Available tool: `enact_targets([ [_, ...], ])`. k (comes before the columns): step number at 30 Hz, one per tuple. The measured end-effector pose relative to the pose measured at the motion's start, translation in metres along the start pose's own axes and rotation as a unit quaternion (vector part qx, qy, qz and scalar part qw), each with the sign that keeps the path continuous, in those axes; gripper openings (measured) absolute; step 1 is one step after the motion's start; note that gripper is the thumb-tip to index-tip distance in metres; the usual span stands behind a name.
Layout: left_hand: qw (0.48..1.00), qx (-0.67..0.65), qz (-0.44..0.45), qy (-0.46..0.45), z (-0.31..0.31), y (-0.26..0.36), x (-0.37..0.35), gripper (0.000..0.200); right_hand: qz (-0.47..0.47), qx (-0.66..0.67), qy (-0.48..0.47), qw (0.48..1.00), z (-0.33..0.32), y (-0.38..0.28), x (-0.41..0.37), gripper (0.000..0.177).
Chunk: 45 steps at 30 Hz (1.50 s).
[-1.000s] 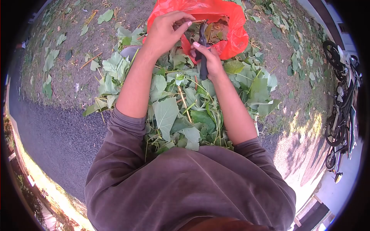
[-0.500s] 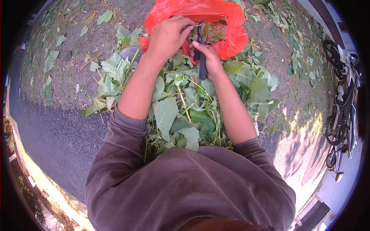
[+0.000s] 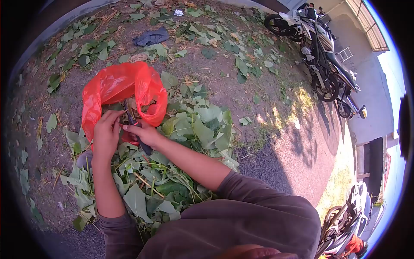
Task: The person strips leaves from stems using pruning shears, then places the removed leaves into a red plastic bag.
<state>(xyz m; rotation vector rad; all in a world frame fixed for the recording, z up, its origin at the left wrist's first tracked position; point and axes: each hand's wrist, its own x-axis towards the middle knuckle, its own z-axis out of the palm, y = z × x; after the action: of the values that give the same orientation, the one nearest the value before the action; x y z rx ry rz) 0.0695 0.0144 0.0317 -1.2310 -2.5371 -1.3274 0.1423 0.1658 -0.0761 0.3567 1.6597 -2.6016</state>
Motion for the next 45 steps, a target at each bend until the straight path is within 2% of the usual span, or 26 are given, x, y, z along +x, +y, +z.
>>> enact_targets([
  [3,1.0,0.006,-0.022,0.009,-0.005,0.001,-0.001,0.025,0.015,-0.012,-0.001,1.0,0.001,0.005,0.0,0.021],
  [6,0.998,0.031,-0.055,0.01,-0.012,-0.001,-0.002,0.022,0.017,-0.028,0.015,0.999,-0.005,0.013,0.005,0.027],
  [8,0.996,0.059,-0.071,0.003,-0.016,-0.009,-0.004,0.021,0.041,0.011,0.05,0.998,-0.009,0.025,0.011,0.027],
  [12,0.995,0.053,-0.077,0.021,-0.018,-0.014,-0.005,0.021,0.04,0.002,0.03,0.999,-0.005,0.008,0.003,0.029],
  [14,0.996,0.035,-0.073,0.045,-0.018,-0.01,-0.002,0.021,0.071,0.028,-0.017,0.997,-0.004,0.002,0.002,0.028],
  [18,0.996,0.015,-0.065,0.062,-0.017,-0.008,-0.001,0.024,0.024,-0.07,-0.018,0.997,0.002,-0.006,-0.007,0.029],
  [20,0.996,-0.004,-0.067,0.055,-0.017,-0.007,-0.002,0.025,0.021,-0.068,-0.031,0.997,-0.001,-0.003,-0.004,0.032],
  [22,0.997,0.037,-0.071,0.021,-0.016,-0.004,-0.003,0.027,0.019,-0.062,-0.043,0.997,-0.001,-0.002,-0.003,0.036],
  [24,0.997,0.033,-0.073,0.017,-0.013,0.002,-0.004,0.027,0.015,-0.059,-0.03,0.998,0.001,-0.002,-0.003,0.029],
  [28,0.997,0.058,-0.055,0.012,-0.008,-0.003,-0.005,0.026,0.013,-0.076,-0.014,0.997,0.005,-0.011,-0.009,0.026],
  [30,0.997,0.043,-0.063,0.011,-0.005,-0.005,-0.004,0.026,0.035,-0.096,-0.018,0.995,0.006,-0.015,-0.01,0.044],
  [33,0.998,0.031,-0.059,0.012,-0.006,-0.006,-0.005,0.025,0.046,-0.137,-0.01,0.989,-0.007,0.011,0.005,0.048],
  [37,0.998,0.037,-0.025,0.039,-0.006,-0.008,-0.003,0.024,-0.011,-0.142,0.002,0.99,-0.004,0.018,0.008,0.045],
  [39,0.998,0.034,-0.048,0.028,-0.011,-0.011,-0.004,0.023,0.029,-0.013,0.006,0.999,0.0,0.015,0.002,0.043],
  [40,0.997,0.03,-0.071,0.017,-0.013,-0.012,-0.004,0.022,0.03,-0.014,0.005,0.999,-0.001,0.013,0.002,0.043],
  [42,0.995,0.034,-0.08,0.04,-0.017,-0.007,-0.002,0.02,0.064,-0.096,-0.015,0.993,-0.001,0.002,0.003,0.04],
  [45,0.993,0.041,-0.089,0.066,-0.015,-0.009,-0.003,0.019,0.042,-0.089,-0.014,0.995,0.007,-0.014,-0.01,0.034],
])
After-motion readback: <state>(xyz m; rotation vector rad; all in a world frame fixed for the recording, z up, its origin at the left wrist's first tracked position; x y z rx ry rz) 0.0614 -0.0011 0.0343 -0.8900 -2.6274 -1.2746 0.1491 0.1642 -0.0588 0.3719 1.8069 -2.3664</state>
